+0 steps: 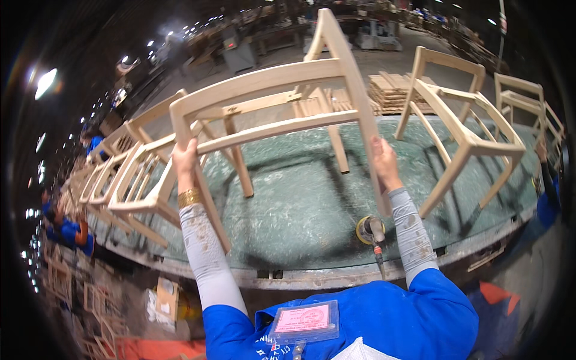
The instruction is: The person uses a handheld orbital sander to smooth the surfaces of wooden chair frames. They systematically sand the legs, seat frame, and backrest of each chair, frequently repositioning the furniture to access different angles. The person handles multiple chairs in a continuous workflow on a factory floor.
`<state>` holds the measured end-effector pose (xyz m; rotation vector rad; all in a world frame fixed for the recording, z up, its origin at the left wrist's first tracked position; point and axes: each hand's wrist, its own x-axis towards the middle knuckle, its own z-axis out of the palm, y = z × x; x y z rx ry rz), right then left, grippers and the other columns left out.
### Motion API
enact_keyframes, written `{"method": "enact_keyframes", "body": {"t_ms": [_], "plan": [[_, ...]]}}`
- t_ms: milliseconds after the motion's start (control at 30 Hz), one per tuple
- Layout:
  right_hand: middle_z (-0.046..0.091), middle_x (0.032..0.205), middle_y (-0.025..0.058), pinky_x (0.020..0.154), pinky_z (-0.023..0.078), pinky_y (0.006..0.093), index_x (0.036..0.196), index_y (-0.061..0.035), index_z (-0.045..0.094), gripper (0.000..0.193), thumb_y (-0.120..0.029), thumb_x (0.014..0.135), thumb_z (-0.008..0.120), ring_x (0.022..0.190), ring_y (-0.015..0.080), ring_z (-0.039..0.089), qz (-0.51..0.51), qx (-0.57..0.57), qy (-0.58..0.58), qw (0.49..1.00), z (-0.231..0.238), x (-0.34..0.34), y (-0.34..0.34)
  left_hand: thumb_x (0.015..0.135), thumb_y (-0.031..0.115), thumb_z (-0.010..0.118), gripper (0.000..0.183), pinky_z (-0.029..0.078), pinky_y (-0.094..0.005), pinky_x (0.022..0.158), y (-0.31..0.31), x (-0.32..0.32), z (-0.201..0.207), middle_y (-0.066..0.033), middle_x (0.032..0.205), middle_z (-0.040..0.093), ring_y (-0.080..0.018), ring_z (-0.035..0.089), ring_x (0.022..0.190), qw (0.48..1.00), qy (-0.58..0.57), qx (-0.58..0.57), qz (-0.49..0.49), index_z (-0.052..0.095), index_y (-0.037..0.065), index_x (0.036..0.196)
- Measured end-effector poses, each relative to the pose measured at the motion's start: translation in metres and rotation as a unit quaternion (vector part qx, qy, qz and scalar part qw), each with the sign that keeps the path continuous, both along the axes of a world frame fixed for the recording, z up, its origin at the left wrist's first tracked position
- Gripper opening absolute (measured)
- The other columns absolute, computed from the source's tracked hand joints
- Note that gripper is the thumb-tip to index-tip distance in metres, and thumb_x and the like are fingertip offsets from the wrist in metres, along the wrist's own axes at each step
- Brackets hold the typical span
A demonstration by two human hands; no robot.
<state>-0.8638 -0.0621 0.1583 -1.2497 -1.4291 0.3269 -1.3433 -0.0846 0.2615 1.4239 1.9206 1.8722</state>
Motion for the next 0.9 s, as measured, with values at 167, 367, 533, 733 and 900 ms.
{"method": "enact_keyframes", "body": {"t_ms": [167, 367, 533, 733, 900], "plan": [[0.056, 0.068, 0.0224, 0.063, 0.043, 0.0425, 0.084, 0.0023, 0.055, 0.059, -0.053, 0.092, 0.037, 0.066, 0.0380, 0.057, -0.021, -0.079, 0.063, 0.995, -0.055, 0.028, -0.047, 0.076, 0.025, 0.067, 0.028, 0.044, -0.0273, 0.057, 0.006, 0.007, 0.000, -0.0017, 0.070, 0.060, -0.0101, 0.054, 0.061, 1.000, -0.010, 0.005, -0.020, 0.064, -0.001, 0.088], [0.055, 0.102, 0.0240, 0.083, 0.042, 0.0443, 0.116, -0.0026, 0.053, 0.048, -0.042, 0.090, 0.042, 0.099, 0.0388, 0.052, -0.081, -0.180, -0.036, 0.980, -0.181, 0.050, -0.113, 0.078, 0.024, 0.065, 0.029, 0.044, -0.0262, 0.057, 0.006, -0.005, 0.005, -0.0019, 0.074, 0.060, -0.0097, 0.053, 0.062, 0.999, 0.031, 0.023, -0.021, 0.063, -0.001, 0.090], [0.044, 0.117, 0.0227, 0.086, 0.041, 0.0505, 0.134, -0.0164, 0.036, 0.069, -0.029, 0.074, 0.069, 0.108, 0.0410, 0.047, -0.106, -0.319, -0.241, 0.911, -0.209, 0.013, -0.143, 0.079, 0.025, 0.065, 0.028, 0.043, -0.0266, 0.056, 0.014, 0.001, 0.004, -0.0025, 0.073, 0.059, -0.0105, 0.052, 0.061, 0.999, 0.021, -0.020, -0.032, 0.063, -0.001, 0.088], [0.045, 0.113, 0.0228, 0.081, 0.047, 0.0464, 0.130, -0.0234, 0.040, 0.070, -0.026, 0.069, 0.074, 0.093, 0.0406, 0.057, -0.051, -0.364, -0.244, 0.898, -0.206, 0.031, -0.114, 0.079, 0.024, 0.065, 0.027, 0.043, -0.0265, 0.056, 0.028, 0.006, 0.007, -0.0023, 0.071, 0.059, -0.0108, 0.053, 0.061, 0.999, 0.012, -0.023, -0.033, 0.063, -0.001, 0.088], [0.052, 0.101, 0.0197, 0.078, 0.049, 0.0472, 0.124, -0.0283, 0.047, 0.068, -0.020, 0.061, 0.073, 0.090, 0.0408, 0.058, 0.094, -0.343, -0.218, 0.909, -0.169, 0.016, -0.144, 0.080, 0.024, 0.064, 0.027, 0.044, -0.0272, 0.057, 0.022, -0.006, 0.006, -0.0022, 0.074, 0.059, -0.0109, 0.053, 0.061, 0.999, 0.027, -0.002, -0.025, 0.063, -0.001, 0.091]]}}
